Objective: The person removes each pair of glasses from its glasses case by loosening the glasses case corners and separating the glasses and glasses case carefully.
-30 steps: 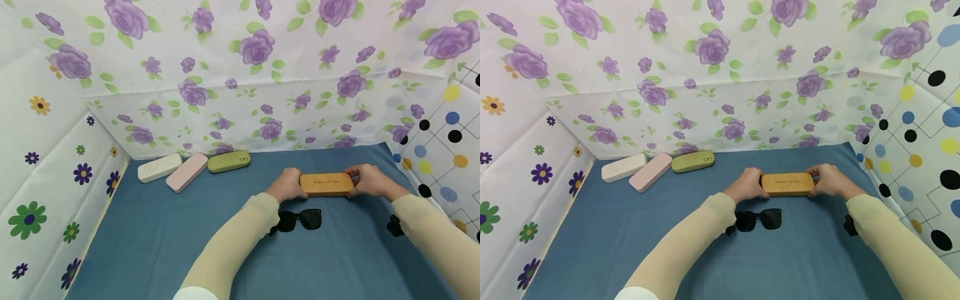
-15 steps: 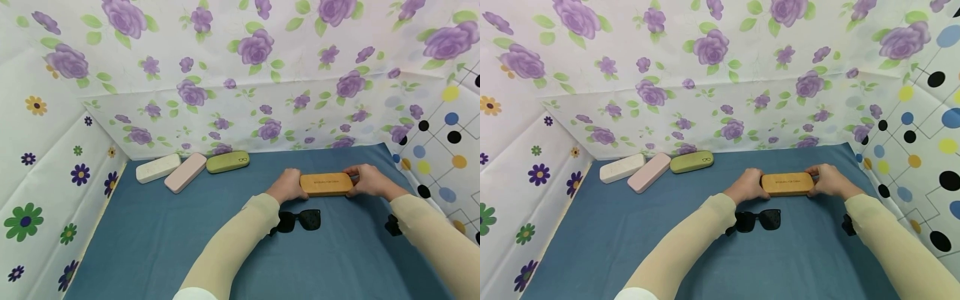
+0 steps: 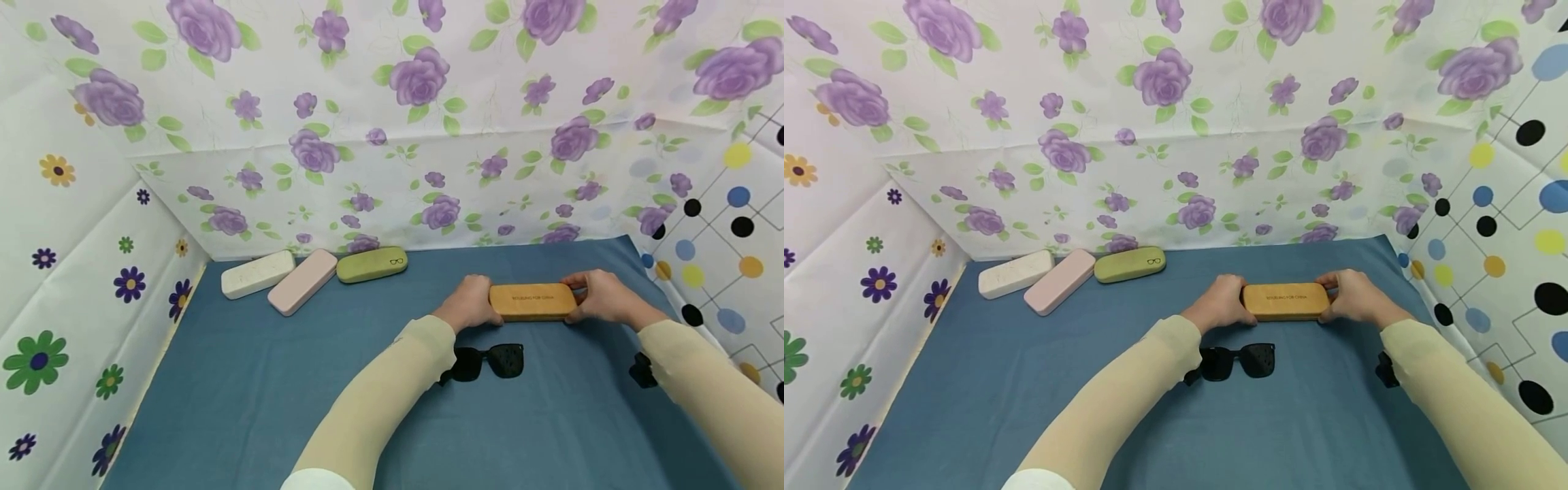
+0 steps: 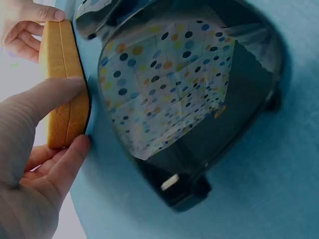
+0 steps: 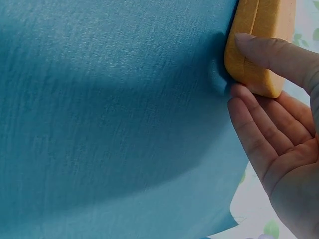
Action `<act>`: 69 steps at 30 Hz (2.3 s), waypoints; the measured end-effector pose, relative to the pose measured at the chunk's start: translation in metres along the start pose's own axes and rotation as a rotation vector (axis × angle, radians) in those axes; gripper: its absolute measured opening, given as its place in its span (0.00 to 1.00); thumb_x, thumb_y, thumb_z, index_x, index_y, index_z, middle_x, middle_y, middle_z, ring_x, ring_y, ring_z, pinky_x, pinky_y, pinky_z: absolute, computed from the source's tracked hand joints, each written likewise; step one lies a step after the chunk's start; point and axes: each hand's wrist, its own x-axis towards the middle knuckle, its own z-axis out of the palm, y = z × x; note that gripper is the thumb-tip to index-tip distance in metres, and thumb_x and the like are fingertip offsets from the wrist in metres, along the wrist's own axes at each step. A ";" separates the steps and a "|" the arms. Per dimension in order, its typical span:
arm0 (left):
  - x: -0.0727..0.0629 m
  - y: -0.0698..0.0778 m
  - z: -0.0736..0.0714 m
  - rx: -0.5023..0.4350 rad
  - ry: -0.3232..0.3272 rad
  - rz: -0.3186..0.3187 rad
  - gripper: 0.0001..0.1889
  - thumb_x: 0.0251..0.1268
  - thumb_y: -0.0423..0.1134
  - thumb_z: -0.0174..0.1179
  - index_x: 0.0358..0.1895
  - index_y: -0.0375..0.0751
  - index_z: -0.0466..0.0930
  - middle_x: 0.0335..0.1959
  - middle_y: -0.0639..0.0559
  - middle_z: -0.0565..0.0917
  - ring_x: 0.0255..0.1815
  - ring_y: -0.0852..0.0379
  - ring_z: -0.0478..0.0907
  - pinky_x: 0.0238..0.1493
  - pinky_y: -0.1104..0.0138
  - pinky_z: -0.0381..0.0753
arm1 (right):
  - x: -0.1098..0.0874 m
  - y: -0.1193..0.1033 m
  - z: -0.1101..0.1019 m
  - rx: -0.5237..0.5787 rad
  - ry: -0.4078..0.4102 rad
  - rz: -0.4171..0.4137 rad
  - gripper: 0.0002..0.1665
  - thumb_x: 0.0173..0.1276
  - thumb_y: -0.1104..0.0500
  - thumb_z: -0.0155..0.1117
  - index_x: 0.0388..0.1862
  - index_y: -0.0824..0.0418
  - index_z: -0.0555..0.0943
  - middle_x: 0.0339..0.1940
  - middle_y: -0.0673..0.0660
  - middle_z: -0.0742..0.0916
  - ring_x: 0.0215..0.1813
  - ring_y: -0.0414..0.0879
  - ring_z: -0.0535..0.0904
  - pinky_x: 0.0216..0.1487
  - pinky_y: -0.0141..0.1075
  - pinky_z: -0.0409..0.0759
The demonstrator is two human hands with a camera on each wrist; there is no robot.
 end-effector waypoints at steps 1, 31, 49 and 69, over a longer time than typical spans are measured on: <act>0.002 -0.001 -0.001 -0.004 0.006 -0.001 0.23 0.43 0.50 0.74 0.42 0.49 0.75 0.33 0.58 0.77 0.30 0.62 0.75 0.28 0.71 0.75 | 0.002 0.000 -0.001 0.002 0.003 -0.003 0.51 0.41 0.51 0.80 0.64 0.67 0.70 0.60 0.72 0.76 0.52 0.61 0.81 0.43 0.46 0.82; 0.065 -0.002 -0.025 0.097 0.136 -0.143 0.15 0.52 0.46 0.70 0.35 0.47 0.73 0.33 0.55 0.74 0.33 0.60 0.73 0.32 0.69 0.73 | 0.077 -0.005 -0.023 -0.043 0.094 -0.028 0.46 0.49 0.65 0.74 0.67 0.70 0.64 0.61 0.72 0.73 0.53 0.63 0.77 0.47 0.50 0.80; 0.055 -0.008 -0.025 0.104 0.181 -0.081 0.12 0.51 0.45 0.69 0.35 0.47 0.77 0.33 0.56 0.78 0.34 0.62 0.75 0.36 0.70 0.76 | 0.070 -0.018 -0.023 -0.085 0.085 0.027 0.52 0.49 0.58 0.76 0.69 0.71 0.61 0.61 0.74 0.72 0.55 0.66 0.74 0.48 0.54 0.77; -0.037 -0.034 -0.075 0.068 0.179 0.030 0.31 0.60 0.51 0.62 0.65 0.46 0.68 0.63 0.51 0.72 0.62 0.56 0.71 0.57 0.63 0.75 | 0.037 -0.108 0.014 -0.014 0.224 -0.179 0.33 0.64 0.47 0.62 0.65 0.60 0.70 0.61 0.63 0.77 0.61 0.59 0.73 0.53 0.55 0.75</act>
